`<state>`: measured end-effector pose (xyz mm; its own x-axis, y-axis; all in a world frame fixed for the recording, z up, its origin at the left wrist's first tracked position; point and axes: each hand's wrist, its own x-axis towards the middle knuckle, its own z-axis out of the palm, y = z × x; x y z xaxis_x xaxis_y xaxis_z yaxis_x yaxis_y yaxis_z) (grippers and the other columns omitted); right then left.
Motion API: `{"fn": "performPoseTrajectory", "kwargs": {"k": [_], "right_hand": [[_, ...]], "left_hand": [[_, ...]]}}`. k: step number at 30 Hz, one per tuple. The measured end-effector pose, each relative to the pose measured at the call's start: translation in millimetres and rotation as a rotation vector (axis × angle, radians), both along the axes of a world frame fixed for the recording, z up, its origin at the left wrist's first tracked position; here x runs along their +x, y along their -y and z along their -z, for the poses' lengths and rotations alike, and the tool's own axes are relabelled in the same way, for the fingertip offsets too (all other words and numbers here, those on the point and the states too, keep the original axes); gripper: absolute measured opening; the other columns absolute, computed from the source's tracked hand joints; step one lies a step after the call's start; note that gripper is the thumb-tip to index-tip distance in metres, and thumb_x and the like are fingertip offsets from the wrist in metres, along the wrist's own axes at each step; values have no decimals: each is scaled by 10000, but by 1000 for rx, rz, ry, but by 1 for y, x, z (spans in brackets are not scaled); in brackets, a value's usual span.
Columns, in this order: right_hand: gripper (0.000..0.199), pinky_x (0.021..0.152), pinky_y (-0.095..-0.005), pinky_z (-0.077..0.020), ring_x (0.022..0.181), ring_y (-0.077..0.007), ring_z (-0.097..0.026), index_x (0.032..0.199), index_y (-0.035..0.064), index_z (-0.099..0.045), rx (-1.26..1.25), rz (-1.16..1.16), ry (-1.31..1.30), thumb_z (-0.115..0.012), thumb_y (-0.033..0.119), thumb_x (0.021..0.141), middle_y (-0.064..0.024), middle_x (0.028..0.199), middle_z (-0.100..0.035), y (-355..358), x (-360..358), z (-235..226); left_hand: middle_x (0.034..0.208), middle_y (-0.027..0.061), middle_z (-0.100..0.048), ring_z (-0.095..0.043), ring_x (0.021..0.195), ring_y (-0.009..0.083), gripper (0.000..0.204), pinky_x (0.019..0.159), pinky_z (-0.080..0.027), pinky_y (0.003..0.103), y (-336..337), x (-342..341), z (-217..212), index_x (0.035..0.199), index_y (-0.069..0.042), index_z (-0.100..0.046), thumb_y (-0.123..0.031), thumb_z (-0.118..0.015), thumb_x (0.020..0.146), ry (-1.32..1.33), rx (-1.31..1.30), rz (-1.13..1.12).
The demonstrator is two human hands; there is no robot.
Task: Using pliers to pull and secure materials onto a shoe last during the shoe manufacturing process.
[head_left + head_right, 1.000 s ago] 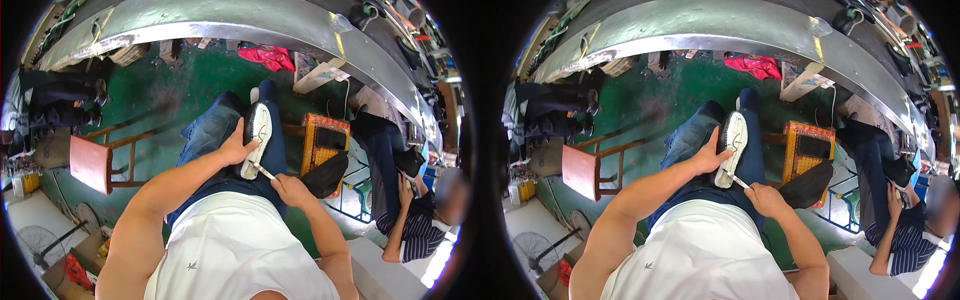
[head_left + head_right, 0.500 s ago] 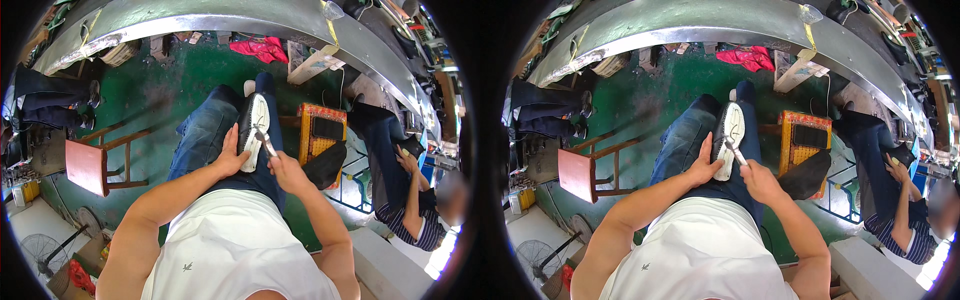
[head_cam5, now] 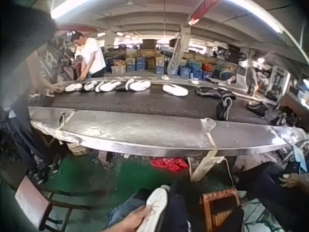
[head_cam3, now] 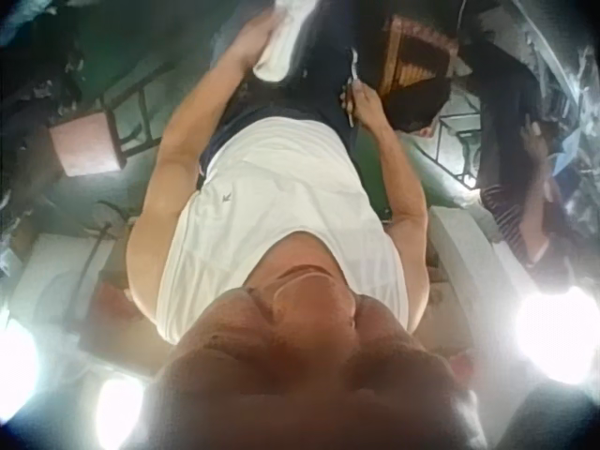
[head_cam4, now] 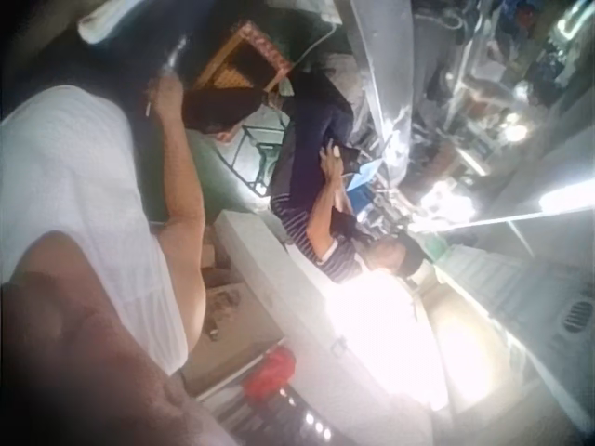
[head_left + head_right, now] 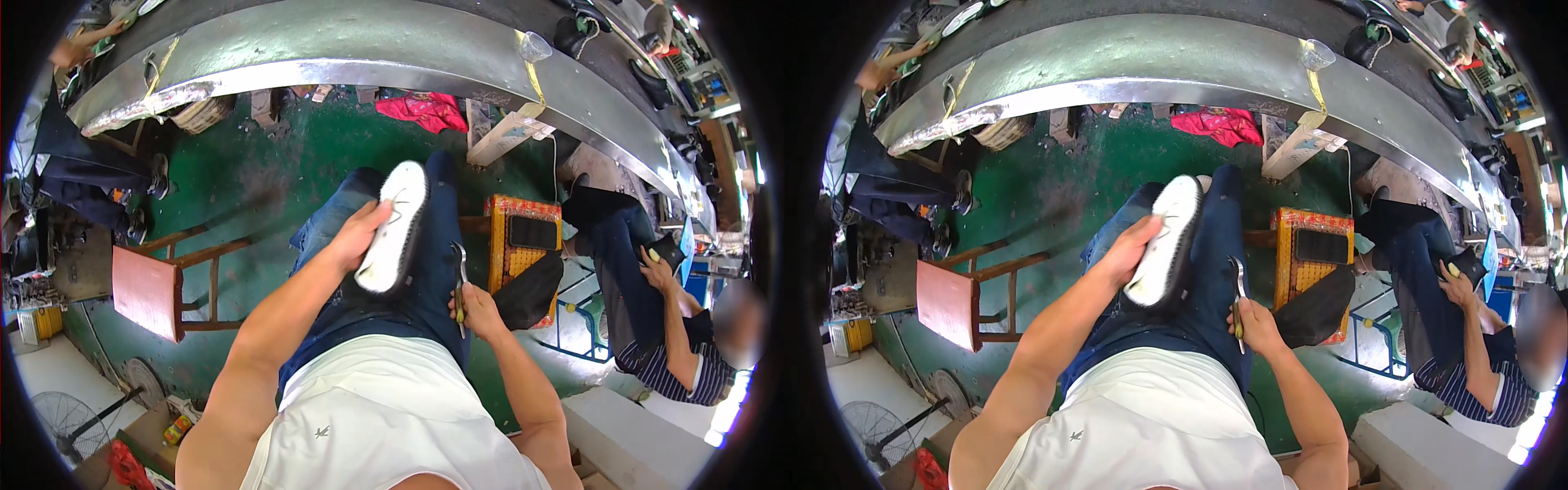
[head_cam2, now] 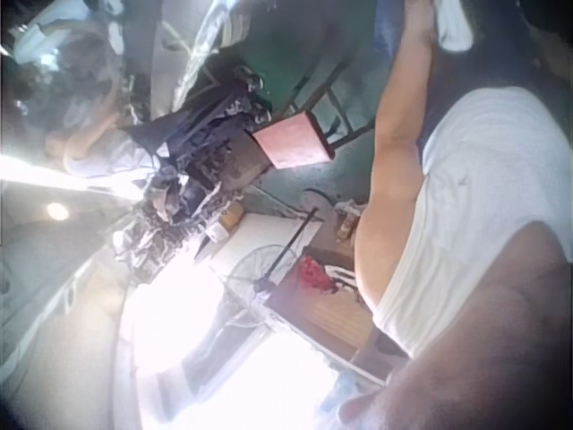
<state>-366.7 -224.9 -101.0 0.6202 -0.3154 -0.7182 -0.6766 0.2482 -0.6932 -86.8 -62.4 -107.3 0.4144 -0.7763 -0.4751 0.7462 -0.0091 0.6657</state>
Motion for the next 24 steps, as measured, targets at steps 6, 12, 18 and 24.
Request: {"fn": "performPoseTrajectory", "kwargs": {"k": [6,12,18,24], "right_hand": [[466,649,-309,-530,674,-152,-637,1037,-16,-609,-80,0,40,-379,383,1105,-79,829,-659,0,17,4],[501,661,-316,-536,680,-163,-654,1020,-33,-617,-153,-68,-6,-391,408,1092,-100,832,-677,-7,10,-1],[487,671,-326,-538,697,-167,-666,1007,-31,-622,-245,-104,-48,-410,401,1086,-110,834,-685,-10,13,-9],[463,678,-349,-545,690,-186,-668,976,-32,-608,-354,-226,-78,-437,386,1079,-120,824,-686,-17,24,-27]], "left_hand": [[1291,125,-662,-666,1123,258,590,961,-554,433,-18,13,5,1407,-50,-539,-510,-534,1037,-333,-117,-76],[1202,108,-669,-666,1066,226,591,935,-559,421,-25,-16,16,1342,-36,-560,-516,-609,1001,-149,-12,-126],[1185,114,-686,-678,1039,238,569,934,-565,439,-19,-15,9,1280,-33,-599,-536,-558,1020,-405,16,-95],[1036,115,-732,-712,909,266,568,867,-582,499,-15,-8,46,1165,-74,-664,-577,-427,1049,-542,109,-35]]}}
